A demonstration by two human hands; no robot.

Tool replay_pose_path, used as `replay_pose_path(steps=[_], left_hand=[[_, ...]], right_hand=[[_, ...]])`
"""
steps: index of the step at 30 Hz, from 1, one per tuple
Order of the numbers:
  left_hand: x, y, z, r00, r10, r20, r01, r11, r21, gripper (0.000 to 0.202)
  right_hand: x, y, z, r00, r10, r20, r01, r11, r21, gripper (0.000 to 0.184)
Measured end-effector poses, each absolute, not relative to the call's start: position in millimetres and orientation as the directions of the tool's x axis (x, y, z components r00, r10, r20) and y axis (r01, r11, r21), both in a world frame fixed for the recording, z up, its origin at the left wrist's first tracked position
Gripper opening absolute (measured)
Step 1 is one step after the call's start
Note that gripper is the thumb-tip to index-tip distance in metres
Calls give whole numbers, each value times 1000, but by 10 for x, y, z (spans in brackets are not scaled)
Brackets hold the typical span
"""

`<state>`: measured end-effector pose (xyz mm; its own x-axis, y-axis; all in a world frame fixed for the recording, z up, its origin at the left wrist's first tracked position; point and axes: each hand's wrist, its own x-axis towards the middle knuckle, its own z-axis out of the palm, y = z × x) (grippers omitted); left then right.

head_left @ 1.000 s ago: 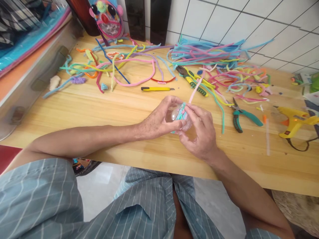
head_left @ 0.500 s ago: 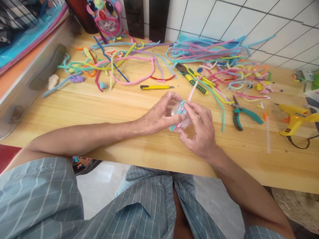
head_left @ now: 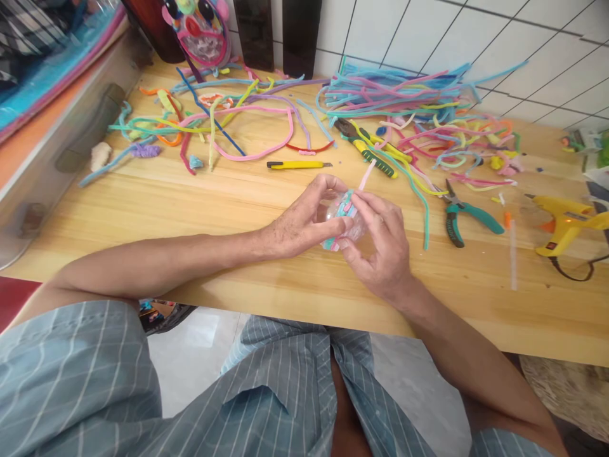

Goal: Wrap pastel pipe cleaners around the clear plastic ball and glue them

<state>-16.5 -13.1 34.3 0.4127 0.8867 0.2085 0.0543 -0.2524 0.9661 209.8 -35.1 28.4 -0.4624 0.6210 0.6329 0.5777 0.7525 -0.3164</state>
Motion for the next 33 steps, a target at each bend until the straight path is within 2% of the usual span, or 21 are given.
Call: replay_pose_path(steps=[10,21,26,33], left_hand=[[-189,-132,299,425,869,256,97,-324,941,52],[-182,-162,280,414,859,299,122,-378,918,64],[-211,-156,273,431,844,320,138,-412,901,63],[-206,-130,301,430,873,230,117,-306,945,61]], right_hand=[[2092,-378,276,-465,635,617,575,747,-334,74],[2050,-423,276,-410,598,688,573,756,-315,80],[2043,-441,307,-411,586,698,572,762,-302,70],[2028,-418,315,-393,598,698,550,762,-343,70]])
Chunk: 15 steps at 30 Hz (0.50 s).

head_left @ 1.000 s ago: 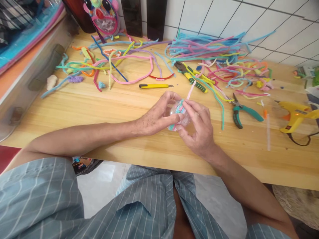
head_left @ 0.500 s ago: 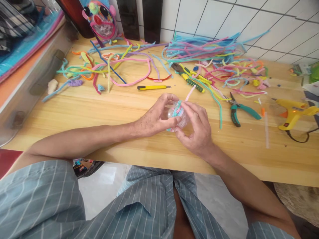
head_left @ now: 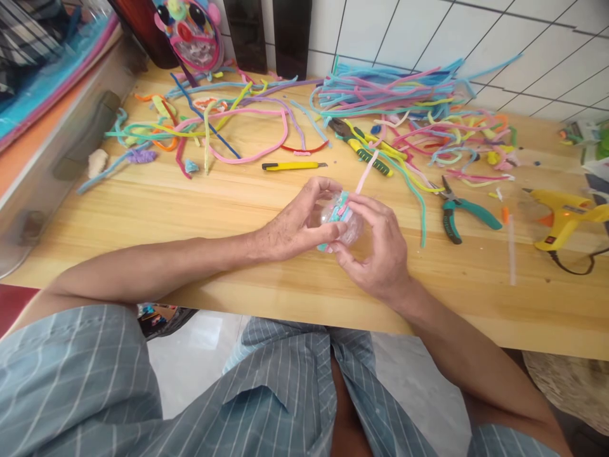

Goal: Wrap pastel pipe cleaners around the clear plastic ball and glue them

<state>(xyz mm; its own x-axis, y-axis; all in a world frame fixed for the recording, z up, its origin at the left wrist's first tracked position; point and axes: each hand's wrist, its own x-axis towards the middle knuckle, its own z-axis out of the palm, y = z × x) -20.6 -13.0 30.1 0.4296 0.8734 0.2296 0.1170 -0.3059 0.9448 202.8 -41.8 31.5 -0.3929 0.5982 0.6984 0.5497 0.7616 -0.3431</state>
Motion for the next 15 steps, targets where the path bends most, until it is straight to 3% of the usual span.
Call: replay_pose_path(steps=[7,12,15], left_hand=[[-211,-127,315,468,865,180,-5,-201,980,60],[-226,-132,305,464,865,189,53,-240,969,74],[-228,-156,326,474,865,167,61,-221,973,70]], right_hand=[[2045,-393,299,-389,624,678,554,746,-369,71],[2036,-397,298,-371,622,690,552,745,-374,69],[2019,-401,302,-363,618,697,546,748,-379,68]])
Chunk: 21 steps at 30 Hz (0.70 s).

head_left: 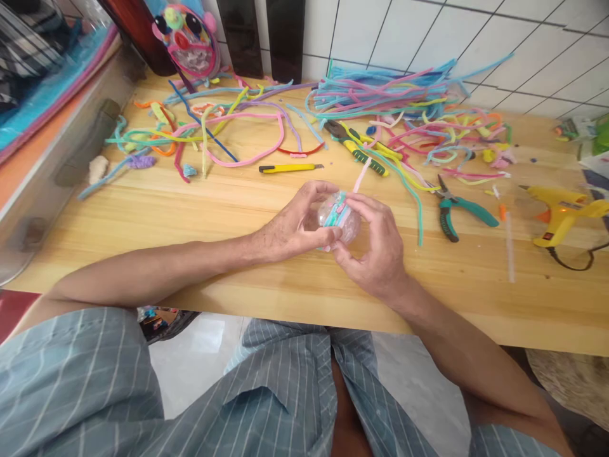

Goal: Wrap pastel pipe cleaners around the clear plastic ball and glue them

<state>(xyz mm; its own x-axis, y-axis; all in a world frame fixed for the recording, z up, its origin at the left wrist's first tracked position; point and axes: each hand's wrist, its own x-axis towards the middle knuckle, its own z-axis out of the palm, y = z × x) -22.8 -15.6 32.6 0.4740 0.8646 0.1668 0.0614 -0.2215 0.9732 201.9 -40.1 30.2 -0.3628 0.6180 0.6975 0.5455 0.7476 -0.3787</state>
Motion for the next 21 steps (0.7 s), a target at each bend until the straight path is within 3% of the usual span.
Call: replay_pose_path(steps=[7,13,16,19,21], left_hand=[[-193,-132,281,451,878,163,-19,-173,985,66],[-231,-45,156,411,878,245,38,-286,958,74],[-272,-38,110,377,880,288,118,-355,928,73],[-297,-35,59,375,876,304,109,-367,924,72],[-304,-38,36,371,869,329,106,-391,914,70]], right_hand=[[2005,-404,292,-352,619,702,512,756,-409,68],[2111,-356,356,-256,687,680,542,684,-487,73],[2226,-324,539,-188,768,613,521,607,-600,54],[2479,-302,782,-190,876,443,472,478,-741,30],[2783,-287,899,-161,915,370,513,398,-761,24]])
